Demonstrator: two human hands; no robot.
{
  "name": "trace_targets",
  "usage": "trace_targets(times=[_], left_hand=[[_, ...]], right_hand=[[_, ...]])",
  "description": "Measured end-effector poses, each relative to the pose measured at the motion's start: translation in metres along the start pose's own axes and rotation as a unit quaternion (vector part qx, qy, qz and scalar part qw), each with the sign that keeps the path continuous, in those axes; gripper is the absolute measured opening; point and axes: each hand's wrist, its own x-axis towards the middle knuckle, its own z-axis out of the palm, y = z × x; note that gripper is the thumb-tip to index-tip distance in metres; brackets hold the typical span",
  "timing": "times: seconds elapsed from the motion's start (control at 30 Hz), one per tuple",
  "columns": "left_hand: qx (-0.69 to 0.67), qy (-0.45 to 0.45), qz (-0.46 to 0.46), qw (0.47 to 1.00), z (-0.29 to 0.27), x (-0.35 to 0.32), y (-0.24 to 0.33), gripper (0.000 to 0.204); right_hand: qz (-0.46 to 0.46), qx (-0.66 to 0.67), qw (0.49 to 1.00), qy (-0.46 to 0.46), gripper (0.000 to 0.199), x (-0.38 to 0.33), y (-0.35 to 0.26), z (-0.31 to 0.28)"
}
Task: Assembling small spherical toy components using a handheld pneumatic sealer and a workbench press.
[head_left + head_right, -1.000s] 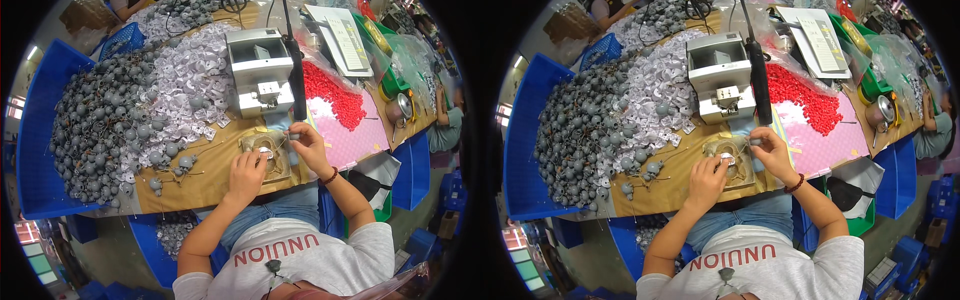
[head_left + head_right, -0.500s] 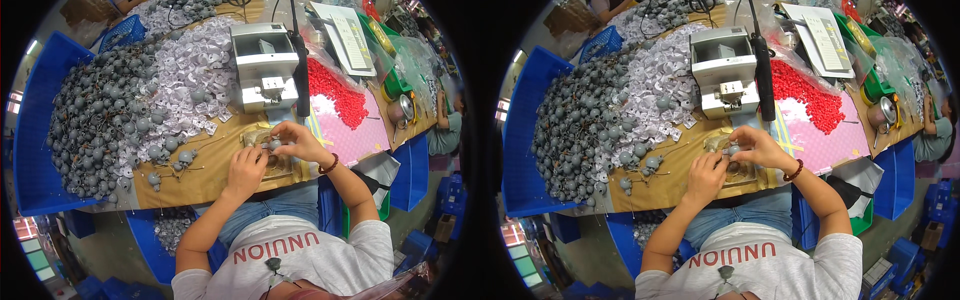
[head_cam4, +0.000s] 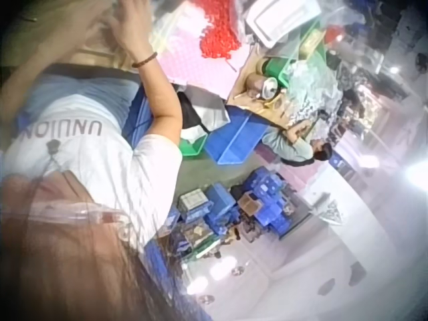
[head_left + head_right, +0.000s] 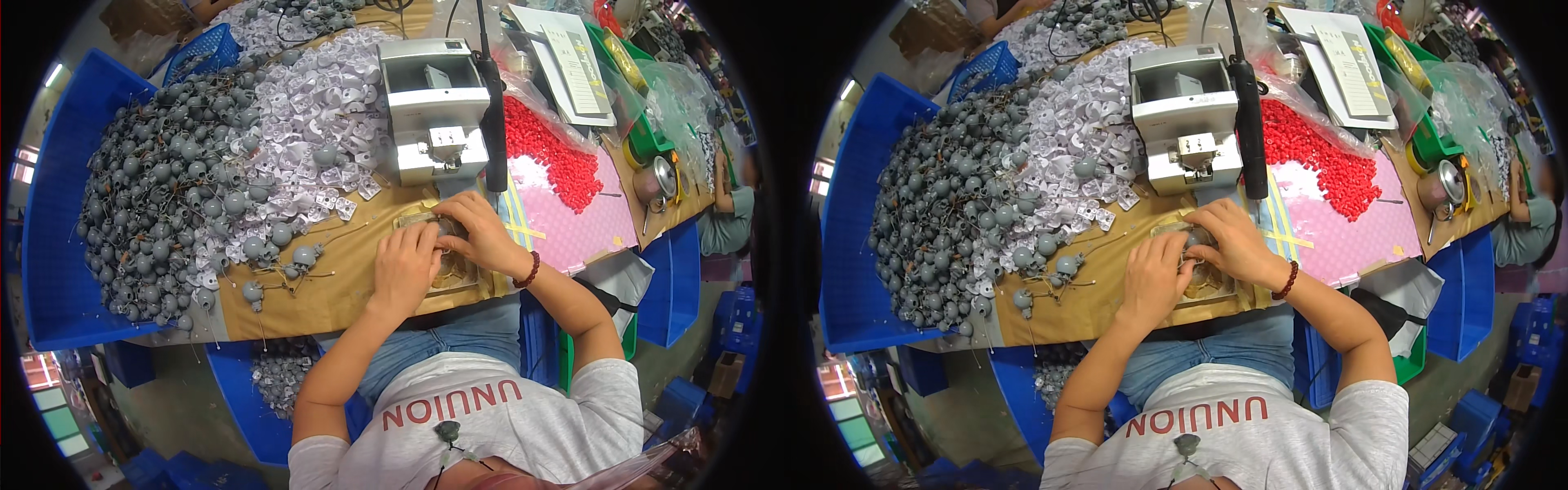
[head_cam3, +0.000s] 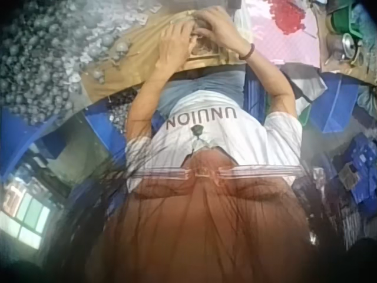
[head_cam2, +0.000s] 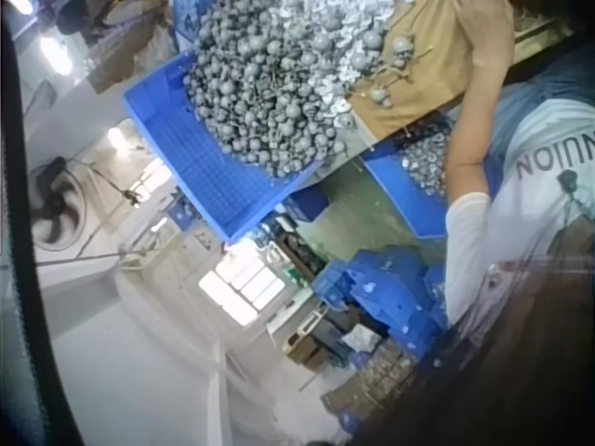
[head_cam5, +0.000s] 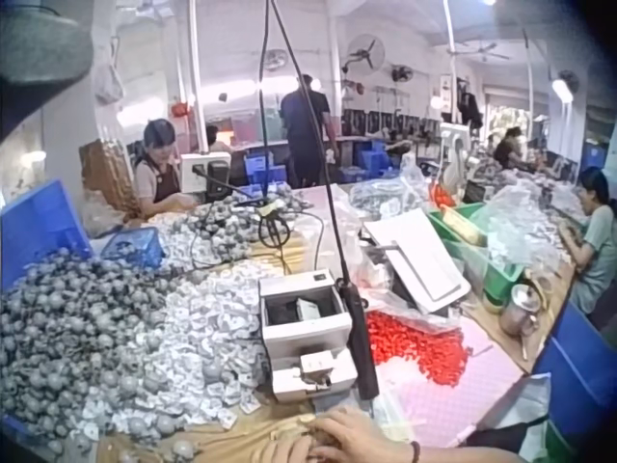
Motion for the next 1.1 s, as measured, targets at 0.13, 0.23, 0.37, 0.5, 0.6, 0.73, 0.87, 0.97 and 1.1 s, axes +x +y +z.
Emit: trace_targets(times=[0.13, 0.23, 0.37, 0.5, 0.6, 0.73, 0.87, 0.97, 1.1], left_hand=[[0.019, -0.041, 0.000, 0.999, 0.010, 0.002, -0.005, 0.037], [0.023, -0.041, -0.004, 0.999, 0.012, 0.002, -0.004, 0.036], [0.012, -0.031, -0.004, 0.999, 0.011, 0.003, -0.003, 0.036], [-0.007, -0.021, -0.006, 1.000, 0.009, 0.000, -0.002, 0.036], [-0.008, -0.010, -0.013, 1.000, 0.011, 0.002, -0.004, 0.036], [-0.020, -0.012, -0.014, 1.000, 0.012, 0.000, -0.002, 0.036], [-0.015, -0.007, -0.017, 1.000, 0.012, -0.001, -0.003, 0.036], [-0.016, -0.020, -0.030, 0.999, 0.014, -0.002, -0.003, 0.036], [-0.020, -0.006, -0.018, 1.000, 0.014, -0.001, -0.005, 0.035]], right_hand=[[-0.028, 0.035, 0.995, 0.089, 0.044, -0.001, 0.009, 0.000], [-0.010, -0.017, 0.944, 0.330, 0.040, 0.024, 0.032, -0.016], [0.130, 0.083, 0.924, 0.350, 0.042, 0.063, 0.105, -0.026], [0.192, 0.175, 0.920, 0.294, 0.049, 0.069, 0.094, -0.043], [0.007, 0.168, 0.886, 0.431, 0.059, 0.064, 0.040, -0.055], [-0.109, 0.353, 0.868, 0.331, 0.055, 0.084, -0.022, -0.093], [-0.024, 0.361, 0.894, 0.263, 0.051, 0.115, -0.030, -0.081], [-0.014, 0.341, 0.906, 0.249, 0.046, 0.139, -0.026, -0.076], [0.041, 0.323, 0.917, 0.230, 0.032, 0.162, -0.014, -0.067]])
